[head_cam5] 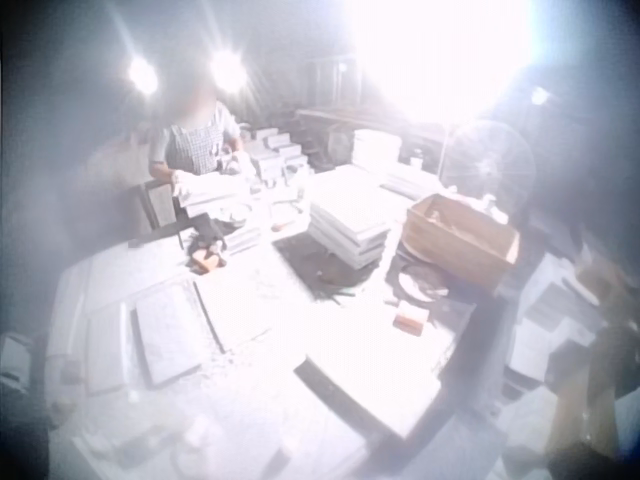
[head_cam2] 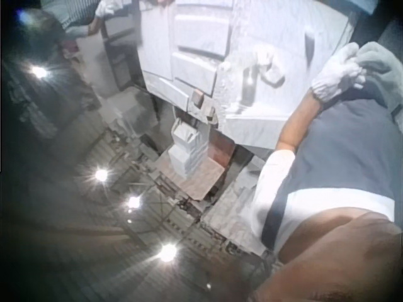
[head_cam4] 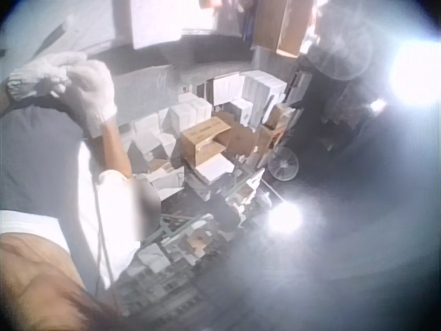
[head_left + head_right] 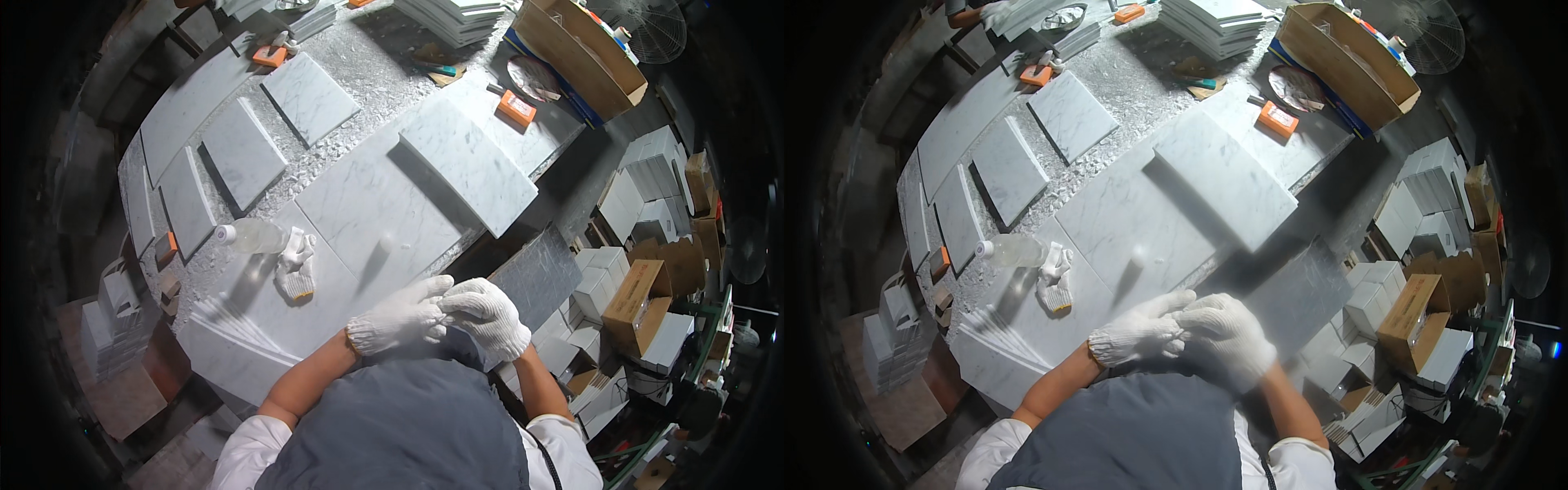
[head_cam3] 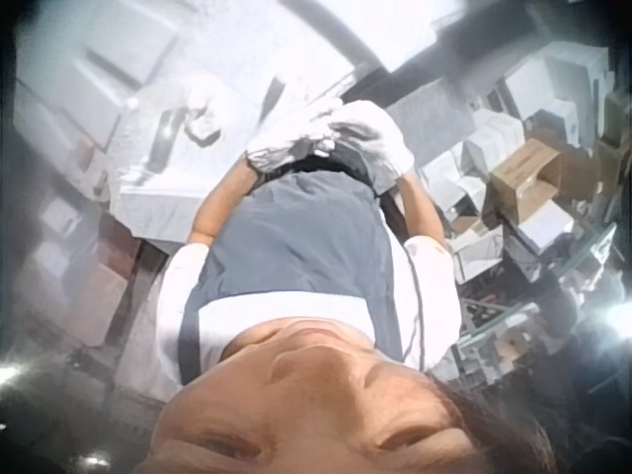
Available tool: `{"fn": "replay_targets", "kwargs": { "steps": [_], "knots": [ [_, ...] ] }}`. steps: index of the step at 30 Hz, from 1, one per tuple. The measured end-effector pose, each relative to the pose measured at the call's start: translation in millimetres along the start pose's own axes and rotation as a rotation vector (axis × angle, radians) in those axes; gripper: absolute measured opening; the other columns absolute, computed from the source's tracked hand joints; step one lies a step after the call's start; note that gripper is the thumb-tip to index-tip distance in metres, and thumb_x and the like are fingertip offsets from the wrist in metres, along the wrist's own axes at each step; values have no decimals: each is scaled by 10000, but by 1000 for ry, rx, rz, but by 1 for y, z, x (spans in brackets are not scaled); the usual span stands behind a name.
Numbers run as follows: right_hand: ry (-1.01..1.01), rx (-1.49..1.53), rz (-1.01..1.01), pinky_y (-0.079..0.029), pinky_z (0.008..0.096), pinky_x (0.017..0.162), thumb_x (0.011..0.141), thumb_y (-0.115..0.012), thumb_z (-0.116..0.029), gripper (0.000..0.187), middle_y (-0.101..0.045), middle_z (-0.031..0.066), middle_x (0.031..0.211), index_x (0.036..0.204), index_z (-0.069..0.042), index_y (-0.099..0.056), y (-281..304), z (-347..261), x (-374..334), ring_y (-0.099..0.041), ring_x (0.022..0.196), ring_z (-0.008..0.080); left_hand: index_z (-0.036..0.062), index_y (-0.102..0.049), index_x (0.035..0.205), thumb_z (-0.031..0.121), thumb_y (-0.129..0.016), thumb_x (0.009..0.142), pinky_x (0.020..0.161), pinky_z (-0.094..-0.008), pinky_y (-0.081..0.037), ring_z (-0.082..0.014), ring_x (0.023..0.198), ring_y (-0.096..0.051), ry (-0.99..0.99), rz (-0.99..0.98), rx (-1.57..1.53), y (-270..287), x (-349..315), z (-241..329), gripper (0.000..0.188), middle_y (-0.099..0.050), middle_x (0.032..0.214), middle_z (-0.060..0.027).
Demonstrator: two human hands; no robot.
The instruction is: The person repeatedly wipes and scrapes the surface of a white rectangular tile using a cloth and a metal scraper. They occasionally lift and reposition the tile on the workbench while continuing to clean its surface.
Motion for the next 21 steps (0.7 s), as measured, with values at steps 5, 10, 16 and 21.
{"fn": "replay_targets", "kwargs": {
  "steps": [5,10,16,21],
  "knots": [
    [81,105,-72,-549,396,877,875,-736,-76,234,-684,169,1097,1099,-13,-706,41,23,53,-665,1047,318,10,-231,1586,103,-618,982,803,-297,-535,-162,977,-606,-210,-64,-161,-6,27,38,724,-573,1305,-135],
    [-70,555,351,-576,435,951,1004,-618,-83,233,-685,159,1107,1220,4,-603,168,94,111,-695,1029,272,24,-436,1495,160,-592,1021,1039,-329,-488,-265,1256,-598,-486,467,536,9,97,73,517,-639,1342,-155],
    [-376,565,578,-574,312,708,1019,-630,-221,331,-667,93,1068,1267,-8,-579,270,196,108,-633,798,141,120,-493,1490,350,-514,1028,1161,-451,-395,-335,1389,-499,-769,727,1989,-12,230,109,516,-501,1518,-180],
    [-592,395,493,-579,304,751,1008,-661,-270,389,-647,53,1030,1299,-25,-585,292,249,87,-613,807,111,140,-383,1527,503,-309,1063,1241,-498,-240,-266,1496,-313,1115,2580,3254,78,250,188,595,-409,1563,-97]
  ]
}}
Point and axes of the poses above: each hand's wrist, its own x-axis towards the middle knuckle, its own y-axis out of the back of the hand, z = x × y, the point moved 7 cm from there along x, towards the middle knuckle
